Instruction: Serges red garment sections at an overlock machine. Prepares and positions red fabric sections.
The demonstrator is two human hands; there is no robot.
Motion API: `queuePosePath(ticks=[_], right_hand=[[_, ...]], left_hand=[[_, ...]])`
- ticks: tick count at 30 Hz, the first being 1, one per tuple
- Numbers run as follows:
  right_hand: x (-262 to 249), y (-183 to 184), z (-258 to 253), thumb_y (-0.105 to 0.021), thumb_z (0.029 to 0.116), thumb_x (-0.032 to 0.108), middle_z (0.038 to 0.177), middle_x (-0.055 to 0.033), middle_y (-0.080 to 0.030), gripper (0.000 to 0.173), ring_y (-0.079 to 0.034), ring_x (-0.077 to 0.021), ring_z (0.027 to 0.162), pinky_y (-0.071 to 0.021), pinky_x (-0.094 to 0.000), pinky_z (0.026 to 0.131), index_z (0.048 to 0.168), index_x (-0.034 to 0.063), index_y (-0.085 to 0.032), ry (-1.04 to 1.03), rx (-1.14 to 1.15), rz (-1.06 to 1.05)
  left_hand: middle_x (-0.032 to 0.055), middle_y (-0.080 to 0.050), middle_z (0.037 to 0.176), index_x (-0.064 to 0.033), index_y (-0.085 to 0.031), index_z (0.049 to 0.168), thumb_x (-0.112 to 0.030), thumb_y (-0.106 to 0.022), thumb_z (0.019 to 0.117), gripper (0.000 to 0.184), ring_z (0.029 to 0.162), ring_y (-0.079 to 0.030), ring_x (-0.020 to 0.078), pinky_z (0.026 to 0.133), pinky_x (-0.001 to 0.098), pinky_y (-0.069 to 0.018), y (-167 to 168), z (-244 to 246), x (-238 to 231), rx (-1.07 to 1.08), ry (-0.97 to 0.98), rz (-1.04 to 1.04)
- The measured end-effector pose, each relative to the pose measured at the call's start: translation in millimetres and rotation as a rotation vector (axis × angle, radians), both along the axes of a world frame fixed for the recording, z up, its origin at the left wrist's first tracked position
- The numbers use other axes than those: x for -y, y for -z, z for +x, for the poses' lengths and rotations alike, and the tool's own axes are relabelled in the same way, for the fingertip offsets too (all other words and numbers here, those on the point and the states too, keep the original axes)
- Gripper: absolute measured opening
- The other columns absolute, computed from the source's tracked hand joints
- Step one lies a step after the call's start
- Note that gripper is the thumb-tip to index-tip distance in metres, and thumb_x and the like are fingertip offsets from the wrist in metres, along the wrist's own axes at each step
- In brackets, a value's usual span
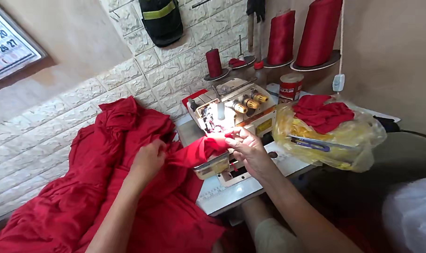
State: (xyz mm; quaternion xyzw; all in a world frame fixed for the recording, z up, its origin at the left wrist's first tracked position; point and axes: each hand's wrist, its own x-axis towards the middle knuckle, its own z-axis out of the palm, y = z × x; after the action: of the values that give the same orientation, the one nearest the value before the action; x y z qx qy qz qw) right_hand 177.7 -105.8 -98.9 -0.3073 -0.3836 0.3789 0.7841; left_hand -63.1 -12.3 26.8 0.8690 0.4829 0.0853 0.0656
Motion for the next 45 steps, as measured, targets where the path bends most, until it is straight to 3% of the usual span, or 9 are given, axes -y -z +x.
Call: queuePosePath(ticks=[5,7,12,25,27,30,34,39,45], right_hand=[[-5.0,2.3,-2.0,-0.061,0.0960,0.000,0.092,-0.0032,-0.072,0.015,-0.055,-0.0020,0.061,-0.0457,-0.0161,0.055,0.104,0.0054,-0.073,0.052,0.010,0.063],[-5.8,1.0,-2.9,-0.060,0.0960,0.000,0.091,-0.0025,-0.072,0.015,-0.056,-0.0024,0.061,-0.0470,-0.0169,0.056,0.103,0.0059,-0.073,0.063,0.013,0.068],[-4.0,-0.3,-0.4,-0.060,0.0957,0.000,0.091,-0.0035,-0.073,0.016,-0.059,-0.0038,0.064,-0.0480,-0.0172,0.058,0.103,0.0051,-0.073,0.060,0.021,0.059],[-7.0,-10.3,-1.9,-0.060,0.0964,-0.001,0.093,-0.0021,-0.074,0.016,-0.058,-0.0026,0.065,-0.0483,-0.0158,0.061,0.102,0.0050,-0.073,0.020,0.115,0.058],[-6.5,-12.0,-1.0,-0.058,0.0968,-0.001,0.094,-0.0017,-0.074,0.018,-0.059,-0.0026,0.065,-0.0486,-0.0159,0.061,0.103,0.0052,-0.074,0.016,0.140,0.056],[-5.3,-14.8,0.1,-0.056,0.0976,-0.001,0.096,-0.0008,-0.074,0.020,-0.059,-0.0025,0.067,-0.0491,-0.0161,0.062,0.102,0.0053,-0.074,0.027,0.190,0.048],[-6.1,-15.8,-0.1,-0.054,0.0977,-0.001,0.095,0.0004,-0.074,0.022,-0.058,-0.0014,0.067,-0.0481,-0.0161,0.062,0.103,0.0055,-0.074,0.039,0.231,0.064],[-3.6,-19.8,1.0,-0.054,0.0960,-0.004,0.090,0.0014,-0.073,0.023,-0.057,-0.0010,0.066,-0.0469,-0.0158,0.061,0.101,0.0056,-0.074,0.017,0.279,0.018],[-1.3,-35.6,-3.3,-0.067,0.0963,0.024,0.095,-0.0044,-0.072,0.022,-0.067,-0.0085,0.088,-0.0557,-0.0334,0.082,0.105,0.0051,-0.074,-0.137,0.932,-0.144]], left_hand=[[0.0108,-0.071,0.102,-0.0039,-0.068,0.116,-0.003,-0.055,0.0970,0.023,0.084,-0.068,0.0214,0.075,0.0433,-0.0576,16.9,43.5,2.0,0.172,0.573,0.162],[0.0143,-0.070,0.107,-0.0016,-0.069,0.116,-0.007,-0.056,0.0972,0.024,0.098,-0.068,0.0292,0.086,0.0486,-0.0550,26.0,61.5,1.9,-0.036,0.715,0.200],[0.0092,-0.065,0.080,-0.0034,-0.070,0.076,-0.022,-0.043,0.0975,0.039,0.088,-0.062,0.0272,0.078,0.0463,-0.0448,13.9,67.1,-21.5,-0.149,0.810,0.191],[0.0023,-0.064,0.083,-0.0035,-0.066,0.104,-0.017,-0.059,0.1032,0.015,0.070,-0.060,0.0047,0.067,0.0211,-0.0516,-5.5,50.3,-9.0,0.066,0.724,-0.093],[0.0043,-0.068,0.095,-0.0034,-0.065,0.114,-0.016,-0.060,0.1021,0.018,0.083,-0.064,0.0071,0.078,0.0249,-0.0537,-7.4,46.6,-9.2,0.054,0.735,-0.090],[0.0078,-0.067,0.093,-0.0011,-0.068,0.104,-0.010,-0.062,0.1003,0.011,0.084,-0.066,0.0146,0.079,0.0318,-0.0558,-4.0,45.5,-7.7,-0.002,0.720,0.120],[0.0105,-0.068,0.082,-0.0033,-0.067,0.103,-0.014,-0.059,0.1028,0.013,0.075,-0.069,0.0256,0.070,0.0452,-0.0574,0.2,48.8,0.8,-0.094,0.661,0.261],[0.0064,-0.066,0.078,-0.0064,-0.067,0.103,-0.018,-0.057,0.1042,0.016,0.066,-0.066,0.0204,0.061,0.0400,-0.0560,2.4,56.1,7.2,0.005,0.820,0.342],[0.0086,-0.065,0.095,-0.0039,-0.070,0.105,-0.020,-0.059,0.1032,0.020,0.086,-0.067,0.0188,0.077,0.0342,-0.0573,7.9,67.1,16.0,0.075,0.906,0.316]])
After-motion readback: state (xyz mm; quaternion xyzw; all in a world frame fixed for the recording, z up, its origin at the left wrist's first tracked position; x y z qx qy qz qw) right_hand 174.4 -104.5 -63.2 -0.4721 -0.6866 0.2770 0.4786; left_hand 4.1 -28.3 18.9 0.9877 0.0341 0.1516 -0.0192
